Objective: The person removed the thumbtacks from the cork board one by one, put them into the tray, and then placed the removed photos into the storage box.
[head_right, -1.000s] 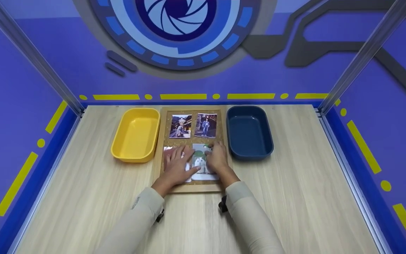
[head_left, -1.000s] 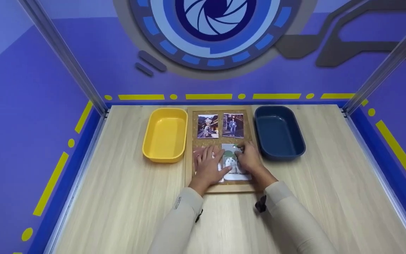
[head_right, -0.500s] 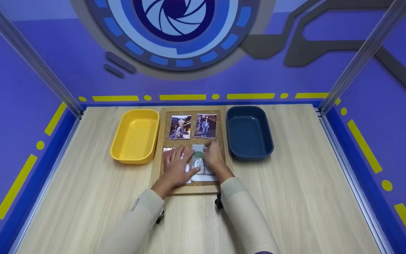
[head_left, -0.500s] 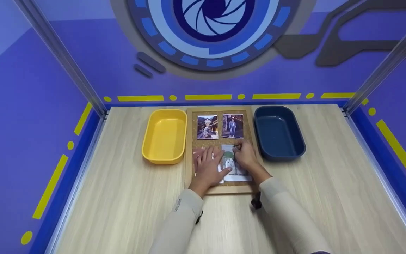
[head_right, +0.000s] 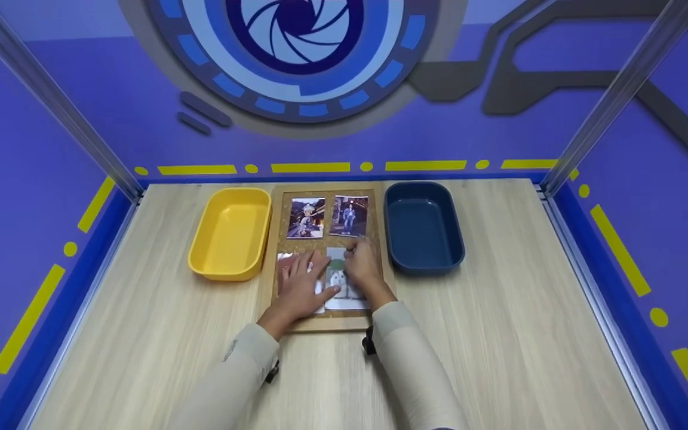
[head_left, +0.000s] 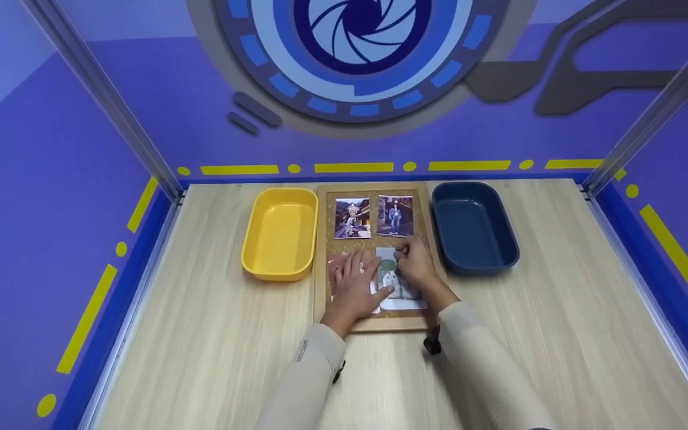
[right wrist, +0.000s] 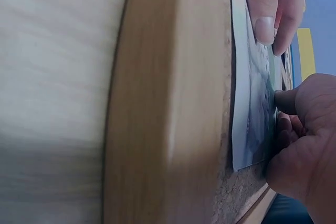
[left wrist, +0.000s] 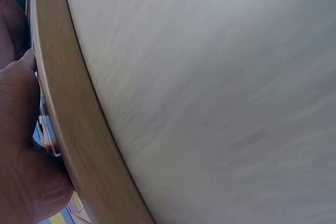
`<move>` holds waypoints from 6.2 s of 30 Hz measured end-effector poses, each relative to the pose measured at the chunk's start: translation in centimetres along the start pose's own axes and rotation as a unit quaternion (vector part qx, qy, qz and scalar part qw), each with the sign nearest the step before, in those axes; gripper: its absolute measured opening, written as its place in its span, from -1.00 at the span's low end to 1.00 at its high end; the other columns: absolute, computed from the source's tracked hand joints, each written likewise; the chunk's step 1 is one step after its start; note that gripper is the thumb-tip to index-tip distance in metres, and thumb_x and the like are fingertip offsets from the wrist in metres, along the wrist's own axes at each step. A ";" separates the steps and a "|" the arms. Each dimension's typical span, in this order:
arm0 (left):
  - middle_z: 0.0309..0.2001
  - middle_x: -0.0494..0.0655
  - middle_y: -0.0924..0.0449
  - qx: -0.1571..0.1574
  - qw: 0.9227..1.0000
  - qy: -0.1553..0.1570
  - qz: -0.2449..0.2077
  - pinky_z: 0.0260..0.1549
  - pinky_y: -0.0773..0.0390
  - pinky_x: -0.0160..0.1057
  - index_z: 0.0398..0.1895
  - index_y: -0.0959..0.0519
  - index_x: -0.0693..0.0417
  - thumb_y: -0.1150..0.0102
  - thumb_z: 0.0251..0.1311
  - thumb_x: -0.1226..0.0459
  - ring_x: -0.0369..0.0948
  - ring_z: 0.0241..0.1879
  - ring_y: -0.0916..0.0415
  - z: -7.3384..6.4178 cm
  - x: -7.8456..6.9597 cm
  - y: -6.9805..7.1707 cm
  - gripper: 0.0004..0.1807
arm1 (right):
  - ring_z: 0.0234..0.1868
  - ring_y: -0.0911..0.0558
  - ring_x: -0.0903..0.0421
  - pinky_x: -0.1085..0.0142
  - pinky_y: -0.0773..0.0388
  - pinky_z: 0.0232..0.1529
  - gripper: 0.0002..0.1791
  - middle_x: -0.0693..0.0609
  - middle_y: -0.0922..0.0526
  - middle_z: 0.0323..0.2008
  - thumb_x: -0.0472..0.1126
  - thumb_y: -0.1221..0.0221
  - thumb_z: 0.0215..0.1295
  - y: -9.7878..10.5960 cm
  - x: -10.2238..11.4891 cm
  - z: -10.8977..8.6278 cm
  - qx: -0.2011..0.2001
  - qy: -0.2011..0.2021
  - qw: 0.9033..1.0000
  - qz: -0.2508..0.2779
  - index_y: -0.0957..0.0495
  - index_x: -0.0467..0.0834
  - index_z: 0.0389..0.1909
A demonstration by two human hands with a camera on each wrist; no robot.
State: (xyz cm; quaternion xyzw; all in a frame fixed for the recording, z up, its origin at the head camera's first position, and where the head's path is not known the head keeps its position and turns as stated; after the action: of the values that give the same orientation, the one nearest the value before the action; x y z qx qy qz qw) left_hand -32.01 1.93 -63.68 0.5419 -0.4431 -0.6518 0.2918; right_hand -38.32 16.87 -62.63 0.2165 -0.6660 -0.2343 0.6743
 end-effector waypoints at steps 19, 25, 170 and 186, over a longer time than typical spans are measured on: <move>0.58 0.09 0.00 0.008 1.000 -0.002 0.008 0.45 0.07 0.31 0.51 -0.23 -0.29 -0.09 0.19 -0.32 0.07 0.59 0.11 -0.2 -0.3 0.5 -0.16 | -0.39 -0.47 0.12 0.35 -0.38 -0.34 -0.92 -0.06 -0.53 -0.43 -0.44 -0.15 0.15 0.3 0.0 0.2 -0.010 0.028 1.000 0.008 -0.49 -0.22 -0.37; 0.59 0.10 0.03 0.014 1.000 0.004 0.013 0.45 0.07 0.30 0.51 -0.22 -0.28 -0.08 0.20 -0.32 0.08 0.59 0.13 -0.3 -0.3 0.5 -0.16 | -0.37 -0.47 0.11 0.34 -0.39 -0.32 -0.90 -0.04 -0.52 -0.42 -0.43 -0.12 0.17 0.1 -0.2 0.3 0.003 0.014 1.000 0.009 -0.52 -0.28 -0.28; 0.61 0.07 0.11 0.028 0.999 0.015 0.005 0.48 0.15 0.29 0.54 -0.15 -0.33 -0.04 0.20 -0.36 0.09 0.60 0.19 -0.1 0.5 -0.7 -0.13 | -0.39 -0.45 0.14 0.34 -0.39 -0.34 -0.94 0.04 -0.48 -0.45 -0.32 -0.20 0.33 -0.3 -0.9 -0.3 0.039 -0.003 0.998 0.049 -0.52 -0.20 -0.34; 0.62 0.03 0.14 0.034 0.999 0.017 0.006 0.49 0.22 0.28 0.54 -0.14 -0.34 -0.05 0.19 -0.35 0.05 0.61 0.23 0.3 0.4 -1.0 -0.13 | -0.34 -0.48 0.09 0.29 -0.46 -0.29 -0.93 0.01 -0.51 -0.41 -0.29 -0.20 0.33 0.3 -1.2 -0.7 0.020 -0.008 0.996 0.085 -0.52 -0.19 -0.33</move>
State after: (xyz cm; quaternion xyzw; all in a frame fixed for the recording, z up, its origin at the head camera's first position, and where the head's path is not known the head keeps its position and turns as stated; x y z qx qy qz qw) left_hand -32.27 2.04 -64.75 0.5603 -0.4631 -0.6251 0.2843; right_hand -37.66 17.81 -63.46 0.1705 -0.6919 -0.1648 0.6819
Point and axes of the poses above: each hand's wrist, its own z-axis towards the middle knuckle, its own y-axis out of the back of the hand, x = y × z, the point moved 10 cm from there along z, towards the middle knuckle
